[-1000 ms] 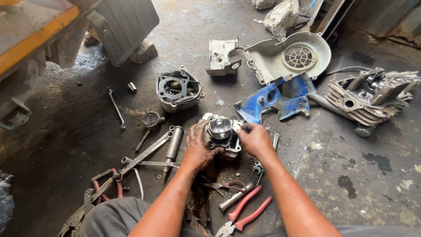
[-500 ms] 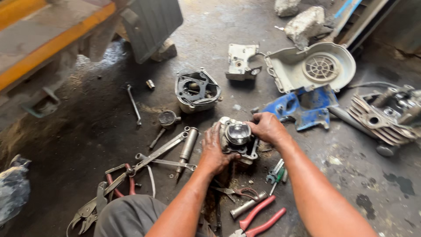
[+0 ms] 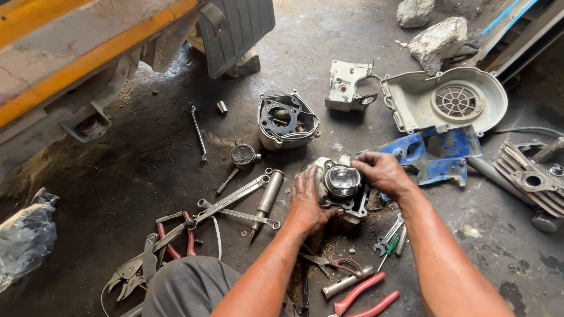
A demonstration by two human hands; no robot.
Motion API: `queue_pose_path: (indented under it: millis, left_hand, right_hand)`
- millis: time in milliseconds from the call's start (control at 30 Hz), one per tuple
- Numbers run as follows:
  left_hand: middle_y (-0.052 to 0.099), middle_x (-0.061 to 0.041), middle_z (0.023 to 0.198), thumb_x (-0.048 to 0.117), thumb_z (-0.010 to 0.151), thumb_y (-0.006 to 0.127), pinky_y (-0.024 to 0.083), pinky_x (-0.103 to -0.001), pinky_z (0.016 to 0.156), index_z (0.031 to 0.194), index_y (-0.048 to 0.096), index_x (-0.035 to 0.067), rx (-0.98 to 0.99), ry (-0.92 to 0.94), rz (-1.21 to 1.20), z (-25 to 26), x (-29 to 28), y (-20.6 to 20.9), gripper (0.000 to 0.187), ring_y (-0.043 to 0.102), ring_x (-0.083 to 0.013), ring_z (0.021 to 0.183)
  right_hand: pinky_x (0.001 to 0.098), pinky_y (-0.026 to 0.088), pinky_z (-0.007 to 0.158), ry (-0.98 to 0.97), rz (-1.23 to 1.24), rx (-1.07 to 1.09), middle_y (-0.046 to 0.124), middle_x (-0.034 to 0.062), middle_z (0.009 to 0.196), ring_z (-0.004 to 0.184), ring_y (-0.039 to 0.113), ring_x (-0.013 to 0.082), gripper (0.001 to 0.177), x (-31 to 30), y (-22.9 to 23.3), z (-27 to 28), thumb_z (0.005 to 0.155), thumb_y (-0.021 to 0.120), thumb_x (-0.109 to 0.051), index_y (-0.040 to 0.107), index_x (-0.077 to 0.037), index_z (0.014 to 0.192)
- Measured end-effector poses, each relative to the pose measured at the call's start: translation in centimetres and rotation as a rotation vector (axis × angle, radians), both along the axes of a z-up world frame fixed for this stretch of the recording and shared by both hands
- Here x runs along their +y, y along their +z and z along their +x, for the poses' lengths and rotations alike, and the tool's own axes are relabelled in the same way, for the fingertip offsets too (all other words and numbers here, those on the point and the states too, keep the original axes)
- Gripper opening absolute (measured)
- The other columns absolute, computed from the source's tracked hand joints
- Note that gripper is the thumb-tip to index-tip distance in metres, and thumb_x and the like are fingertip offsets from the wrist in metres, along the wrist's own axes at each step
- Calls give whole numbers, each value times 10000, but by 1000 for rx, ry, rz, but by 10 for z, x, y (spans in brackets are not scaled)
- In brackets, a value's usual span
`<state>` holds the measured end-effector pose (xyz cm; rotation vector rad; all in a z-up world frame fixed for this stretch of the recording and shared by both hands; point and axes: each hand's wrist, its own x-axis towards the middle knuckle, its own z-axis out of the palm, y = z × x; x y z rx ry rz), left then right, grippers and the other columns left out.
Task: The person sits on the floor and cleans the inside of a cylinder block with a cloth. They then use a wrench to tighten a bolt on the cylinder head and wipe the exterior surfaces with a rag.
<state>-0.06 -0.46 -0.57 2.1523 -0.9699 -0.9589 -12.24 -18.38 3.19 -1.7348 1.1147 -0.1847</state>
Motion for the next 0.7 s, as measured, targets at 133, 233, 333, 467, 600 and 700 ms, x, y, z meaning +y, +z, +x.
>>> queue_pose_path:
  millis: [133, 233, 333, 467, 600, 700]
  left_hand:
    - [89, -133, 1686, 375, 603, 990, 250, -499, 1232, 1599, 103, 304, -57, 13, -84, -4, 0, -6, 1335, 196, -460, 1501]
    - [214, -138, 1639, 338, 573, 1001, 302, -494, 1213, 1567, 223, 255, -127, 34, -233, -3, 3, -7, 1265, 291, -447, 1480]
    - [244, -136, 1592, 348, 557, 1021, 282, -493, 1213, 1540, 250, 238, -184, 20, -263, -3, 1, -7, 1254, 294, -414, 1480]
    - [141, -113, 1632, 355, 603, 1017, 266, -485, 1214, 1565, 195, 286, -98, -21, -50, -2, -2, 4, 1267, 241, -407, 1472]
    - [398, -104, 1559, 393, 760, 896, 394, -484, 1168, 1508, 420, 208, 159, -21, -138, 30, 2, 5, 906, 449, -320, 1395]
    - [593, -137, 1334, 213, 765, 749, 583, -395, 985, 1249, 592, 73, 76, 344, -332, 58, 10, 5, 528, 672, -280, 1144]
  right_hand:
    - [333, 560, 683, 69, -215, -129, 721, 58, 869, 769, 637, 140, 348, 6, 20, 3, 924, 738, -344, 752, -20, 1049]
    - [323, 508, 655, 160, -353, -209, 721, 36, 828, 745, 610, 128, 377, -9, 51, 13, 925, 727, -384, 757, -38, 1073]
    - [341, 446, 668, -23, -257, -201, 657, 50, 834, 770, 557, 163, 490, -20, 55, 1, 986, 719, -455, 712, 23, 1090]
    - [272, 445, 736, 47, -451, -9, 670, -80, 1001, 863, 578, 71, 516, -5, 21, -12, 927, 727, -467, 719, -53, 1235]
    - [404, 500, 636, -329, -265, 106, 729, 103, 871, 677, 621, 178, 372, 38, -17, -44, 919, 593, -278, 717, -149, 1245]
    - [392, 522, 641, -457, -264, -2, 718, 149, 829, 679, 633, 189, 306, 68, -50, -86, 924, 634, -205, 713, -83, 1194]
